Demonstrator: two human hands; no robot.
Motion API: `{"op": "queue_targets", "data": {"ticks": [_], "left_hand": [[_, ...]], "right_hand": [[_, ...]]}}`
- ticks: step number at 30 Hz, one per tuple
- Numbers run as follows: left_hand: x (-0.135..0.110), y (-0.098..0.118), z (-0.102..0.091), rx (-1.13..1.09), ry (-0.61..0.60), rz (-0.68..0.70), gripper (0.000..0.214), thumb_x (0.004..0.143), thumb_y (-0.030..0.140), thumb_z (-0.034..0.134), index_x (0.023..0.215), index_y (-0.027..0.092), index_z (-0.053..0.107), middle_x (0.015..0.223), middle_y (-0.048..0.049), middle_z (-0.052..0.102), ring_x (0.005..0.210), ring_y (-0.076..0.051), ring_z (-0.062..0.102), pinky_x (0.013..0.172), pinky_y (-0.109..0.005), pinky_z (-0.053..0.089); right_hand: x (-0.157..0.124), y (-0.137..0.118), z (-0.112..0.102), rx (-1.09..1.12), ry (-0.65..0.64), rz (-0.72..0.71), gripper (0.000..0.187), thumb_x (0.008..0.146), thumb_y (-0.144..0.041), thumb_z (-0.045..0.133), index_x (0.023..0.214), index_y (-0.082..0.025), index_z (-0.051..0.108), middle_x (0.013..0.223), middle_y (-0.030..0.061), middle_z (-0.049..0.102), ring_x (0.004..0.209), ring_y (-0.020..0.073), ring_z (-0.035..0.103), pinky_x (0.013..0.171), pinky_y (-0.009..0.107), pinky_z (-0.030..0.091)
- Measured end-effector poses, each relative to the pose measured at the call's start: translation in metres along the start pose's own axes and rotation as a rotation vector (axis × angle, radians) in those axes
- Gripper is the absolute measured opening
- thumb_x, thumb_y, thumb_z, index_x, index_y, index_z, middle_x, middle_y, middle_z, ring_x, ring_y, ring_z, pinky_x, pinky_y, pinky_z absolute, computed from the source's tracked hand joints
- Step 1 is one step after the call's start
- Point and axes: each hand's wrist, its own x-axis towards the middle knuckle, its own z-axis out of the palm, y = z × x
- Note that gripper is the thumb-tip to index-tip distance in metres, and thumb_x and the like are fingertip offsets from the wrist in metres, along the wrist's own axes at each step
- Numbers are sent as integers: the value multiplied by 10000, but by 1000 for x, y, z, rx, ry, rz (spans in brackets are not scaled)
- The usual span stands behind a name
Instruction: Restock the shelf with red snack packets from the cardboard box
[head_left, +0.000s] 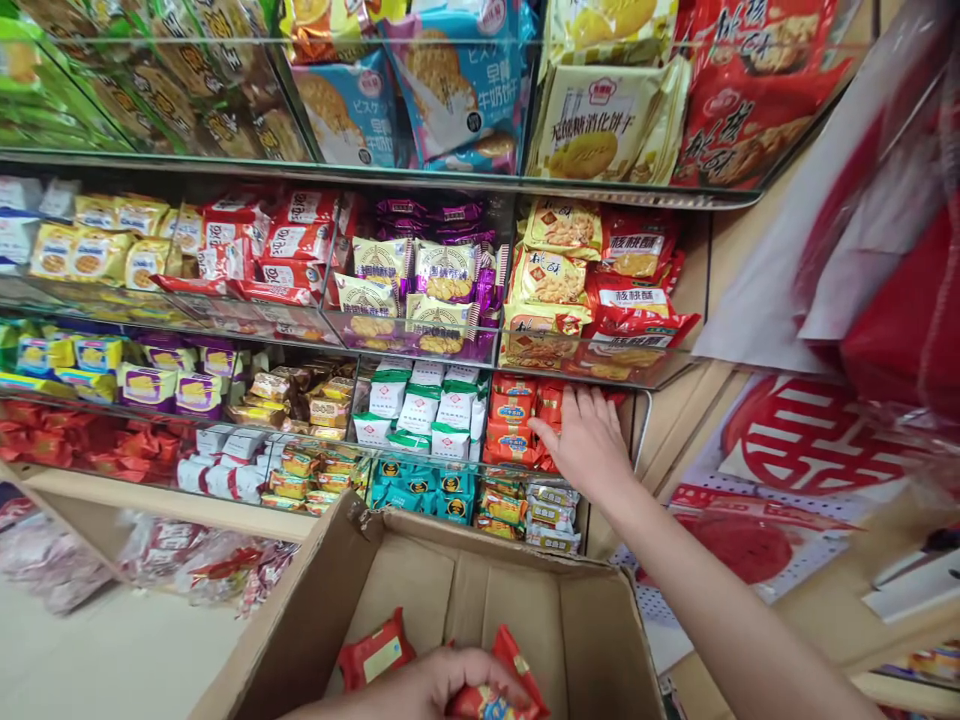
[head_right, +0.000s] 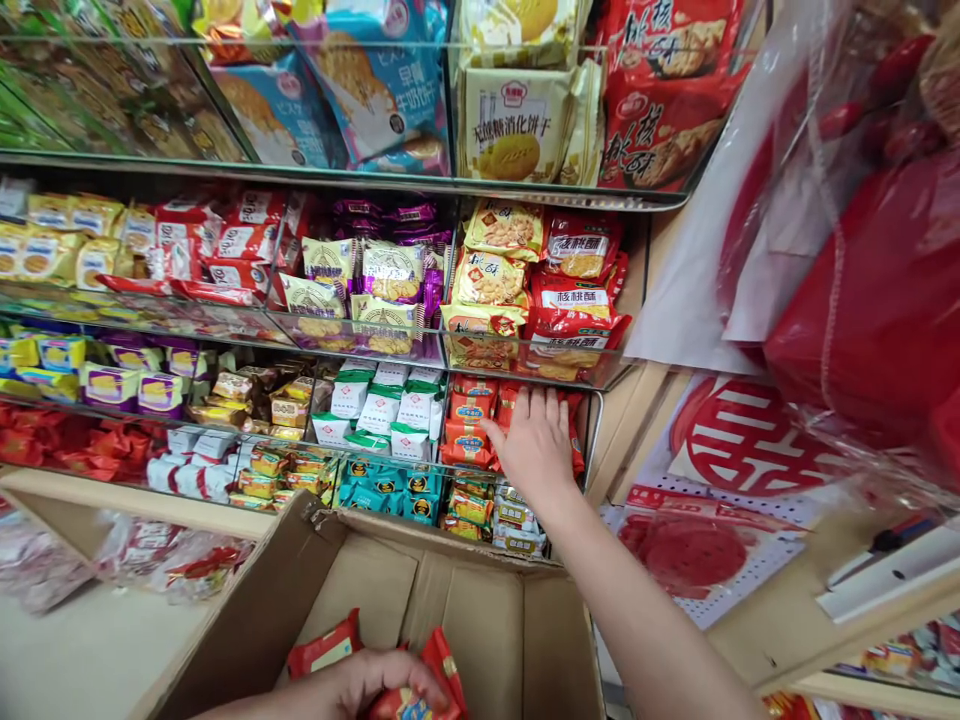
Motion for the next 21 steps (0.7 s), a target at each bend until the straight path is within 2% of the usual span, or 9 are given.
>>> {"op": "queue_targets", "data": {"ticks": [1, 3, 5, 6, 8, 10, 13, 16, 21], "left_hand": [[-1, 2, 0, -41, 1, 29, 484, 684, 414, 653, 1122, 241, 545, 1048, -34, 618, 930, -177, 565, 821, -279, 405], [-1, 10, -1, -153, 48, 169, 642, 713, 336, 650, 1280, 297, 351, 1087, -28, 586, 922, -155, 558, 810, -274, 410], [4, 22, -3, -261, 139, 348, 769, 725, 268, 648, 1337, 321, 183, 1097, -29, 563, 934, -142, 545, 828, -276, 405], [7, 29, -4, -306, 185, 415, 790, 726, 247, 648, 1339, 315, 155, 1079, -32, 566, 930, -141, 546, 832, -279, 406], [16, 43, -6, -369, 247, 484, 776, 717, 222, 655, 1320, 302, 173, 1064, -39, 568, 926, -145, 550, 824, -283, 414], [23, 54, -6, -403, 272, 520, 716, 695, 210, 673, 1272, 283, 255, 1093, -51, 553, 962, -160, 541, 826, -286, 420], [30, 61, -3, -417, 291, 561, 623, 657, 206, 704, 1181, 258, 370, 1139, -60, 526, 1039, -183, 506, 863, -295, 413], [32, 61, 1, -414, 292, 537, 600, 630, 213, 725, 1148, 250, 422, 1142, -58, 519, 1032, -181, 507, 853, -294, 427], [37, 53, 1, -424, 300, 381, 466, 653, 294, 707, 1063, 200, 506, 917, -30, 585, 749, -117, 567, 656, -259, 485]], "right_hand": [[-9, -4, -4, 39, -2, -19, 664, 813, -511, 413, 1227, 8, 435, 1270, 244, 429, 1221, 352, 311, 993, 488, 233], [-29, -13, -15, 166, -1, -64, 532, 827, -443, 426, 1167, -43, 514, 1271, 211, 446, 1231, 335, 305, 1000, 495, 239], [-53, -23, -27, 394, -28, -58, 421, 837, -406, 422, 1114, -121, 562, 1222, 158, 510, 1188, 292, 383, 985, 479, 292], [-65, -27, -31, 544, -66, -14, 397, 837, -406, 424, 1113, -154, 559, 1192, 136, 539, 1148, 268, 436, 960, 461, 339], [-88, -34, -35, 876, -174, 150, 417, 817, -421, 462, 1162, -190, 507, 1156, 112, 568, 1063, 231, 518, 884, 412, 431], [-104, -38, -35, 1188, -303, 296, 452, 783, -424, 520, 1170, -193, 486, 1142, 113, 578, 1002, 217, 563, 828, 373, 475], [-116, -41, -34, 1502, -409, 388, 372, 755, -394, 570, 1061, -183, 558, 1068, 105, 619, 931, 212, 593, 809, 356, 478], [-118, -38, -36, 1606, -395, 472, 327, 743, -377, 593, 1008, -184, 588, 1033, 86, 635, 923, 205, 587, 820, 344, 461], [-125, -32, -31, 1616, -354, 591, 333, 717, -369, 625, 989, -180, 587, 1034, 83, 634, 908, 193, 585, 821, 326, 450]]}}
